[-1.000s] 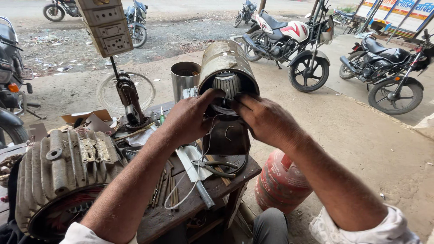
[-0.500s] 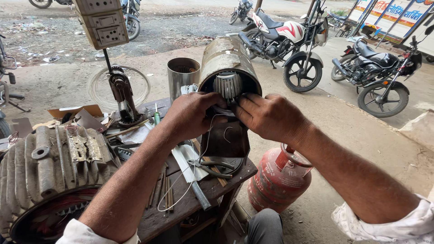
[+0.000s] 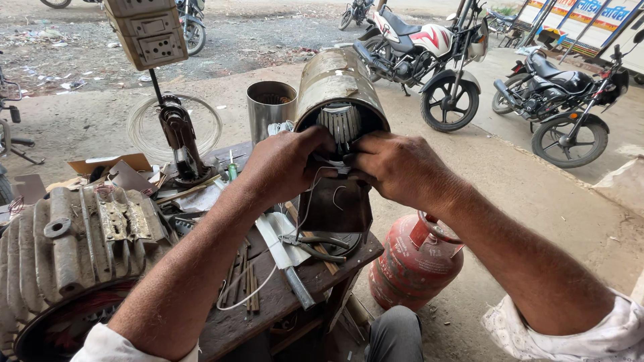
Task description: The person winds white wire into a cylindrical metal housing, inserting a white paper strip between layers and using pliers to adjust the wire. The person continues winding and adjusting the wire inside the housing throughout the clip.
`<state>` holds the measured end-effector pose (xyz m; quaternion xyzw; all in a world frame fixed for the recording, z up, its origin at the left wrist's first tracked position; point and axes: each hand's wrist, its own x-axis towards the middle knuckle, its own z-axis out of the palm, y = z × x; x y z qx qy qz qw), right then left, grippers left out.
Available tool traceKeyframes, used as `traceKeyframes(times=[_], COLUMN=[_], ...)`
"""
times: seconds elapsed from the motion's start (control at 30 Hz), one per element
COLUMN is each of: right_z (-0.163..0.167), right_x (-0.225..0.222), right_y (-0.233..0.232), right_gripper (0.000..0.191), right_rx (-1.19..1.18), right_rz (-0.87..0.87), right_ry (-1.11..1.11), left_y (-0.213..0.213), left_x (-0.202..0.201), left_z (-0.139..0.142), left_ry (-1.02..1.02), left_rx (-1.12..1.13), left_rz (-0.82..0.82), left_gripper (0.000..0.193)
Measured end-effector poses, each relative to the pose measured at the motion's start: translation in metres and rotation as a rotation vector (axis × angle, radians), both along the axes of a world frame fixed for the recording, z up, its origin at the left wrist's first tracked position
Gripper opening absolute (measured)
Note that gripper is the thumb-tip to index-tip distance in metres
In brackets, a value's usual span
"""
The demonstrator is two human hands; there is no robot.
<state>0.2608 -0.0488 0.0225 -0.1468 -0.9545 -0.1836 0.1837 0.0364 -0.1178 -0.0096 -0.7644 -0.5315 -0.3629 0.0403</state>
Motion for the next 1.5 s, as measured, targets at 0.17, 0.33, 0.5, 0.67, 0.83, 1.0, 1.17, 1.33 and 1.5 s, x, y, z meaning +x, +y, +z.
traceKeyframes(times=[0.17, 0.33, 0.5, 0.67, 0.83, 1.0, 1.17, 1.33, 1.5], right_z=[-0.004, -0.019, -0.024, -0.01, -0.01, -0.02, -0.018, -0.006, -0.008], right_x=[-0.003, -0.007, -0.01, -0.002, -0.001, -0.005, -0.002, 0.002, -0.006], right_y=[0.007, 0.008, 0.004, 0.003, 0.001, 0.005, 0.001, -0.01, -0.011], right_gripper=[0.01, 0.016, 0.01, 0.023, 0.015, 0.01, 0.006, 0.015, 0.015], right_rx=[0.109, 0.238, 0.274, 0.261, 0.356, 0.363, 0.29, 0.053, 0.037], right_rz=[-0.004, -0.012, 0.006, 0.092, 0.086, 0.049, 0.008, 0.116, -0.048], right_ry=[-0.031, 0.025, 0.151, 0.182, 0.113, 0.041, 0.121, 0.205, 0.171], left_y=[0.002, -0.001, -0.003, -0.006, -0.004, -0.001, -0.005, -0.012, -0.01], left_x=[0.008, 0.016, 0.017, 0.004, 0.004, 0.011, 0.012, 0.004, 0.009], left_z=[-0.002, -0.022, -0.029, -0.017, -0.021, -0.032, -0.027, -0.021, -0.019], left_ry=[0.051, 0.136, 0.166, 0.2, 0.235, 0.341, 0.291, 0.074, 0.125], left_rx=[-0.037, 0.085, 0.284, 0.2, 0.249, 0.332, 0.241, 0.272, 0.338], left_rz=[0.165, 0.237, 0.206, 0.11, 0.096, 0.144, 0.161, 0.0, 0.066], left_gripper=[0.051, 0.038, 0.037, 0.053, 0.032, 0.022, 0.015, 0.012, 0.012])
